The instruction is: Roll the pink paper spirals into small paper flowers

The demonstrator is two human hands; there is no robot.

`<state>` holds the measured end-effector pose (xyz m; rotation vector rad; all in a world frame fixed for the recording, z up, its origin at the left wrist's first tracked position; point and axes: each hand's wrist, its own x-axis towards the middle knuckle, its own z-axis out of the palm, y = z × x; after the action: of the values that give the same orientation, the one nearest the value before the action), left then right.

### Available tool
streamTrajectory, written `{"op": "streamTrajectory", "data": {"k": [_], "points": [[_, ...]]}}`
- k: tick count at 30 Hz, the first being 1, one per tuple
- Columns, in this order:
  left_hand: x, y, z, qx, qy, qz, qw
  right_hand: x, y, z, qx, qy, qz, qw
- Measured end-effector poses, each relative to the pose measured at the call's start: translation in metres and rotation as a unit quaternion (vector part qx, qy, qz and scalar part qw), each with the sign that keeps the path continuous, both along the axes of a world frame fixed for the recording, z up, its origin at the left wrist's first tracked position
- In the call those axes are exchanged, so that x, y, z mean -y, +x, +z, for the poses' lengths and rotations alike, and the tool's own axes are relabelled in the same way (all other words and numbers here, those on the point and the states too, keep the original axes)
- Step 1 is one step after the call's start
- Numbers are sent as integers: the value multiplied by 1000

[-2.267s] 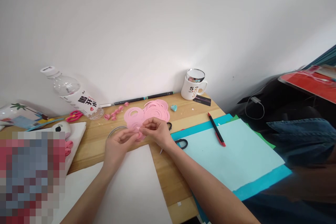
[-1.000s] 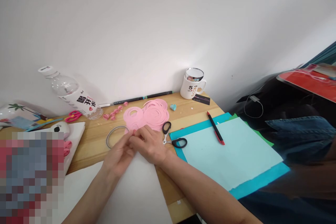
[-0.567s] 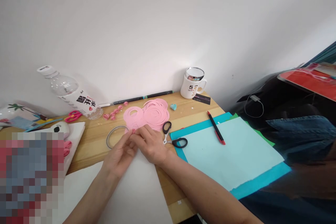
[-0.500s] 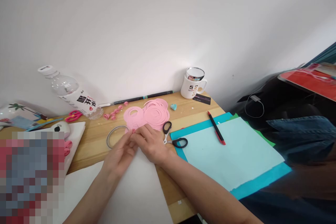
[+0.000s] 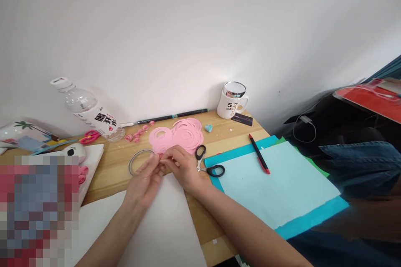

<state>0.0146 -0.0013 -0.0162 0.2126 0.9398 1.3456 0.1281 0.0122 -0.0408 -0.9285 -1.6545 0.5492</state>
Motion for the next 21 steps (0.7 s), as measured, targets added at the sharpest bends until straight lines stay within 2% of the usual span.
{"op": "streamTrajectory", "data": {"k": [5, 9, 12, 16, 21], "points": [[0, 0, 2, -19, 18, 17, 1000, 3, -3, 4, -75, -138, 16, 987], [-1, 0, 2, -25, 17, 24, 999, 2, -4, 4, -163, -221, 51, 960], [0, 1, 1, -42, 29, 35, 998, 1, -4, 4, -221, -270, 53, 936], [1, 0, -1, -88, 37, 74, 993, 3, -6, 6, -221, -319, 62, 920], [1, 1, -3, -152, 45, 88, 983, 4, -6, 8, -220, -323, 53, 919]]}}
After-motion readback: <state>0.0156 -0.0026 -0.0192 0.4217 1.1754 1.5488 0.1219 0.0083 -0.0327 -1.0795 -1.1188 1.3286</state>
